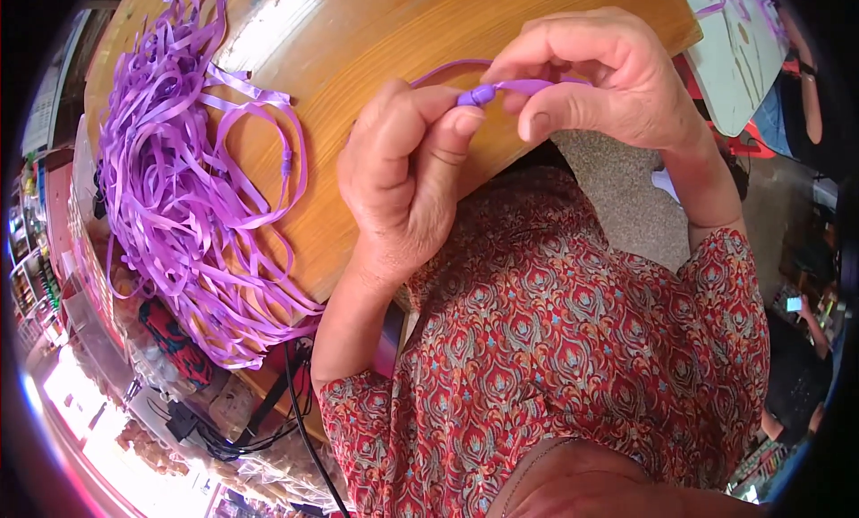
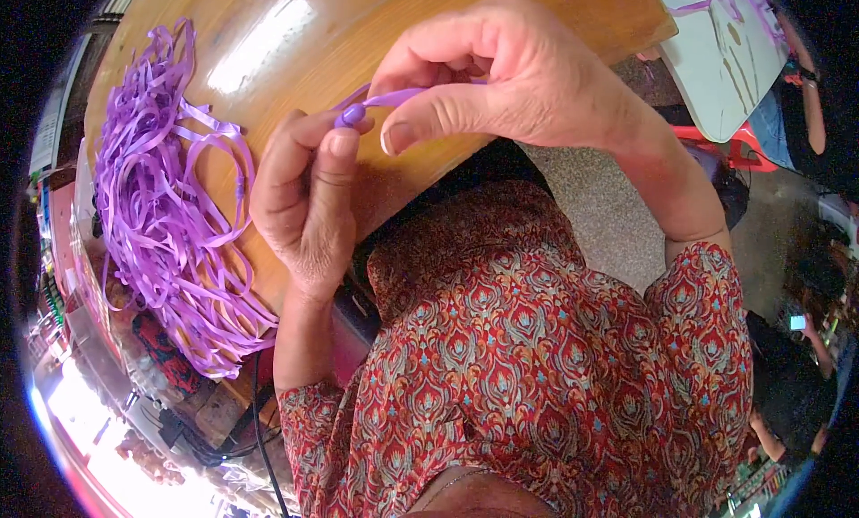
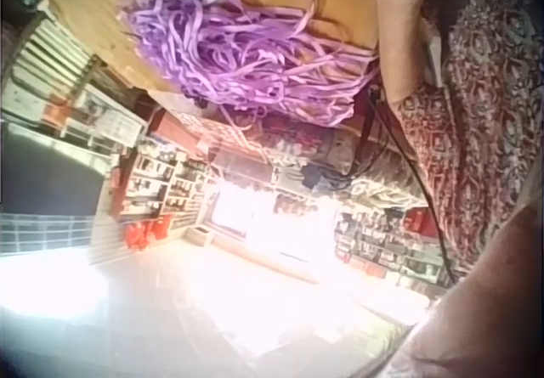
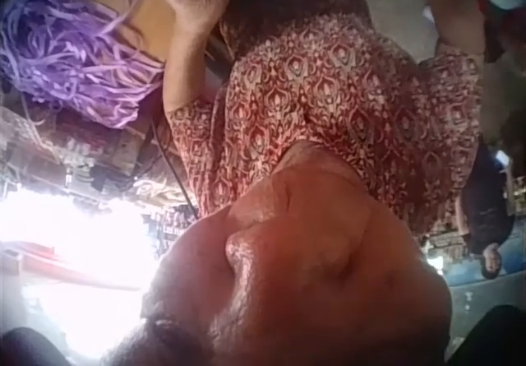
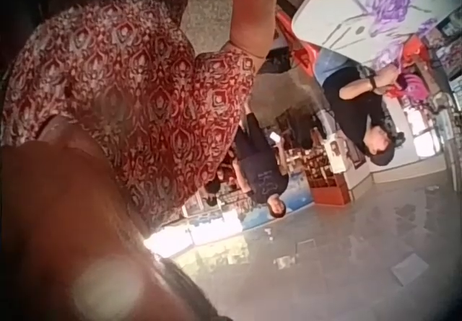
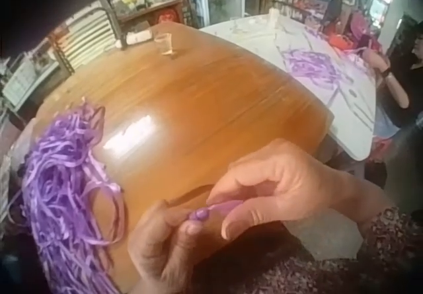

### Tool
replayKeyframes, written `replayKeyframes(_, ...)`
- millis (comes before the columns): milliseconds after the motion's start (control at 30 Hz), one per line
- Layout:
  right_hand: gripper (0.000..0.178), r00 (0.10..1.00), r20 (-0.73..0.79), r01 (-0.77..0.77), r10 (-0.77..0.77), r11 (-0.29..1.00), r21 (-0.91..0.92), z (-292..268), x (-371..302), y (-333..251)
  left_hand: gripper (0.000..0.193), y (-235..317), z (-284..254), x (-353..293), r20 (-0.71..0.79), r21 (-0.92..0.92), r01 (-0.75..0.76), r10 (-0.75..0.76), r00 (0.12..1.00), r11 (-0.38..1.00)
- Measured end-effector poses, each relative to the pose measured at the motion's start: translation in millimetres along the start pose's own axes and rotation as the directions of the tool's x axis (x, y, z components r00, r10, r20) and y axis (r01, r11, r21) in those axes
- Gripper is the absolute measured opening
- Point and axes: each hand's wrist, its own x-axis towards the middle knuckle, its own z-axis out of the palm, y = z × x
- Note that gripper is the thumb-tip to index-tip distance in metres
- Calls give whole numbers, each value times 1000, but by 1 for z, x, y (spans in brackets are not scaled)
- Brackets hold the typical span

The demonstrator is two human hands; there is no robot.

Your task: Tying knots or loops into a large number of purple ribbons at a table.

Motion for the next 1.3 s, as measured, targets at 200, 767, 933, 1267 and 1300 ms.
replayKeyframes(200,29,917,-136,317,-375,893,-320,11,5,7,11,1,1,-1,5,5,7,-7,1000,1000)
replayKeyframes(767,28,813,-85,485,-576,751,-448,13,4,10,13,17,-8,3,201,-206,322,-282,938,924)
replayKeyframes(933,30,836,36,484,-547,707,-516,10,4,13,11,14,-5,-1,128,-158,154,-134,983,975)
replayKeyframes(1267,23,797,206,568,-568,589,-574,9,0,11,11,16,-4,-1,156,47,-65,57,986,997)
replayKeyframes(1300,23,799,204,566,-566,592,-573,7,-1,11,11,19,-5,-1,193,67,-66,52,980,996)
